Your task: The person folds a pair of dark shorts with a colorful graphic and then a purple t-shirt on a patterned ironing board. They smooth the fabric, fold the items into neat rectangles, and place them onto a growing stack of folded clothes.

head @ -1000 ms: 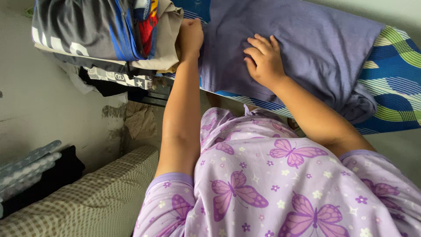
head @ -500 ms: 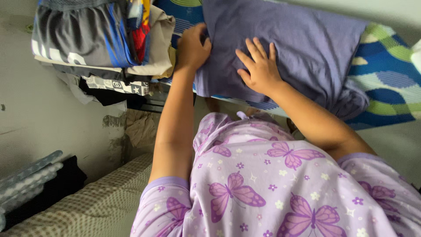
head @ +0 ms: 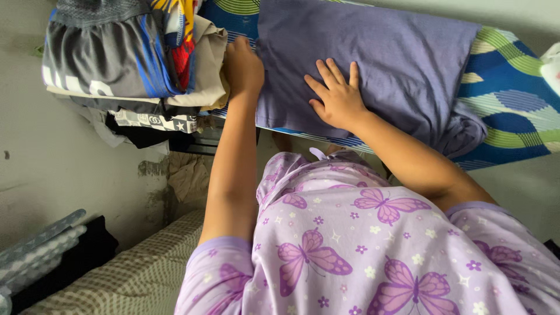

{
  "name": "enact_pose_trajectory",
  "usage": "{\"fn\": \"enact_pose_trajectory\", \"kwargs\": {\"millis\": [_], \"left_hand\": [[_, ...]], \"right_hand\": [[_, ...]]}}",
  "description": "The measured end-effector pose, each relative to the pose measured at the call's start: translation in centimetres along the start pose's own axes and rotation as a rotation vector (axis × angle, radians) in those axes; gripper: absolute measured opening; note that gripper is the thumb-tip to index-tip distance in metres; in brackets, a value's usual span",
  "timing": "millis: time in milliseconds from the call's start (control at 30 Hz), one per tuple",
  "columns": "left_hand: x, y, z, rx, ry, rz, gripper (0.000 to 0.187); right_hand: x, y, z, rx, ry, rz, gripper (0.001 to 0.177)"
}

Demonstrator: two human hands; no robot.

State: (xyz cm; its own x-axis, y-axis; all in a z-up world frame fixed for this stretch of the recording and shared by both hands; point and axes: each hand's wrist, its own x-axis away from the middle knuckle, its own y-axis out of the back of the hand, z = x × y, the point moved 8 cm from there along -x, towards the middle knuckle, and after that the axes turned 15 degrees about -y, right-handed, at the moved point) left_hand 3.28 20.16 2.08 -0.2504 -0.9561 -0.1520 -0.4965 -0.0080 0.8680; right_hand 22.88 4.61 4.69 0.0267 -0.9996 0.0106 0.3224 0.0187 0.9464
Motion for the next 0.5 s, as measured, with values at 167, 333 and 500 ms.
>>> {"fn": "enact_pose_trajectory", "kwargs": {"millis": [167, 333, 500], "left_hand": [[10.0, 2.3, -2.3, -0.155, -0.326, -0.177, 0.056], [17.5, 3.5, -0.6, 0.019, -0.100, -0.388, 0.056], [16.0, 1.9, 3.7, 0.289, 0.260, -0.348, 0.041]], "right_hand": [[-4.5, 1.9, 1.0, -0.182, 0.009, -0.112, 0.026], [-11.9, -0.7, 7.7, -0.139, 0.357, -0.064, 0.027], [-18.1, -6.5, 13.2, 0.302, 0.306, 0.255, 0.056]]}}
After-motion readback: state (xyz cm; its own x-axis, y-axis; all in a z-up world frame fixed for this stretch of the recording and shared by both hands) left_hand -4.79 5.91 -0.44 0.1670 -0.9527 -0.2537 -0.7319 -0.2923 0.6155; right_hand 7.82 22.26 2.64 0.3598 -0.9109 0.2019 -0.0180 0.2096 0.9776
